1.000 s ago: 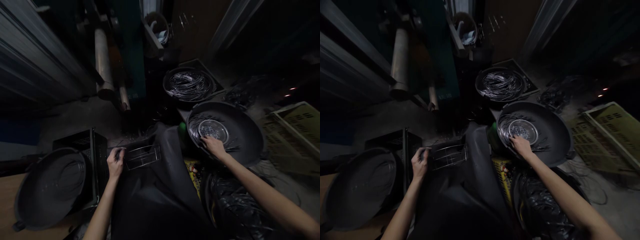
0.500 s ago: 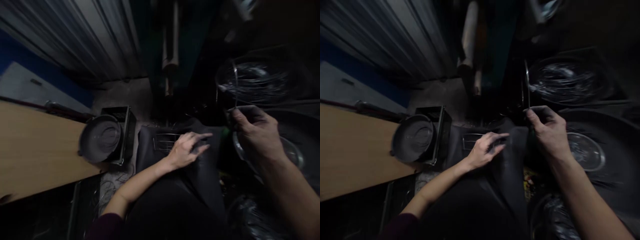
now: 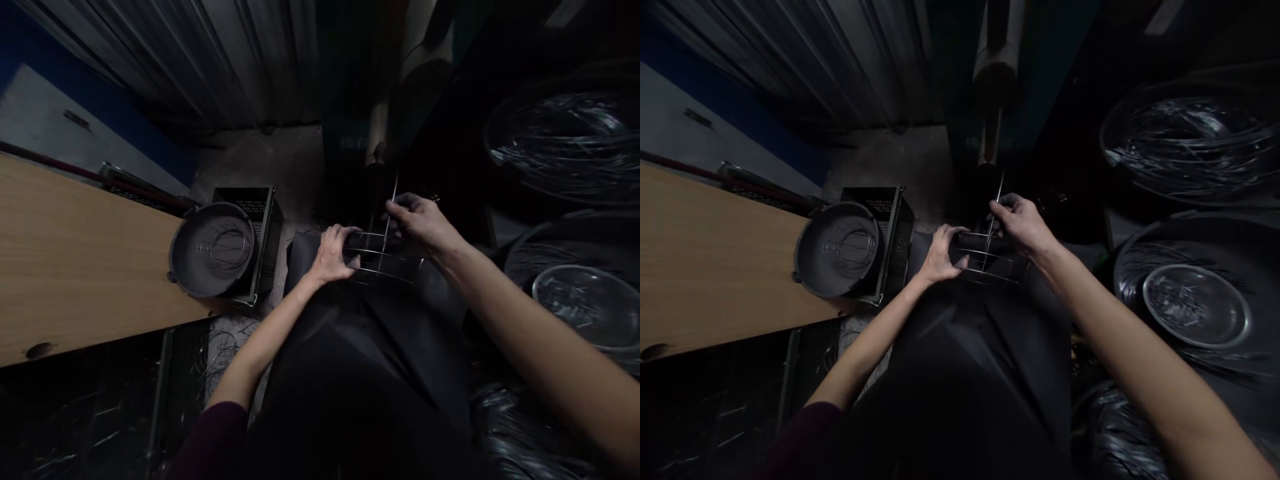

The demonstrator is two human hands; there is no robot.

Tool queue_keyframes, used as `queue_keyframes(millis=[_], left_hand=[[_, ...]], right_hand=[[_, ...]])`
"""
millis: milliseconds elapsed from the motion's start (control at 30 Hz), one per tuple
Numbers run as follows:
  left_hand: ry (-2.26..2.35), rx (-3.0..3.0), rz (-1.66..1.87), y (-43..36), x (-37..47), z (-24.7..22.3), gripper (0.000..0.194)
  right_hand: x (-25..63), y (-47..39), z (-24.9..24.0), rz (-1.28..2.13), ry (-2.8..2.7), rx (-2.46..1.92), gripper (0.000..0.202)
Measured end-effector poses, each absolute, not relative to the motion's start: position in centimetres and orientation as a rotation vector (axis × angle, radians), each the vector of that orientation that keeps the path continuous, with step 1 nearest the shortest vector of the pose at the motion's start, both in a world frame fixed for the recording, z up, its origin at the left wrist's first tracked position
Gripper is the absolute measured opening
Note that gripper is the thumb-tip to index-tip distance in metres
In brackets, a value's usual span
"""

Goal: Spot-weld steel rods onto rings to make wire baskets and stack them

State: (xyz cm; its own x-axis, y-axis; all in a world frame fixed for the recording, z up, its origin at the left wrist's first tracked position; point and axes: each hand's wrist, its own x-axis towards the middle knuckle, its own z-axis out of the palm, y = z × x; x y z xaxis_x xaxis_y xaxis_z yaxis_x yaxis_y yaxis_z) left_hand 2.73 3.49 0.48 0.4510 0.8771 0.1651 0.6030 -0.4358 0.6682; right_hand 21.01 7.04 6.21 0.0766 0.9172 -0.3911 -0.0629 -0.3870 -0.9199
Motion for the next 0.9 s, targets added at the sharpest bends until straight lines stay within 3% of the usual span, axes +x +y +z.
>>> queue_keyframes(millis=[167, 433, 733, 900], left_hand=[[1.147, 2.252, 0.810, 6.3, 2.5, 2.1, 0.056], [0.962, 2.075, 1.316, 9.9, 4.1, 1.4, 0.067], [0.815, 1.991, 1.452, 12.5, 4.6, 1.9, 0.074], [0.865, 1.966, 1.355, 13.6, 4.6, 2.2, 0.078]], right_hand=[[21.2, 10.0, 8.5, 1.385, -0.924, -1.398, 0.033], [21.4, 13.0, 10.5, 1.367, -0.886, -1.439, 0.038], [21.4, 14.9, 10.9, 1.328, -0.891, -1.441, 0.039], [21.6, 15.9, 10.5, 1.284, -0.968, -1.405, 0.035]])
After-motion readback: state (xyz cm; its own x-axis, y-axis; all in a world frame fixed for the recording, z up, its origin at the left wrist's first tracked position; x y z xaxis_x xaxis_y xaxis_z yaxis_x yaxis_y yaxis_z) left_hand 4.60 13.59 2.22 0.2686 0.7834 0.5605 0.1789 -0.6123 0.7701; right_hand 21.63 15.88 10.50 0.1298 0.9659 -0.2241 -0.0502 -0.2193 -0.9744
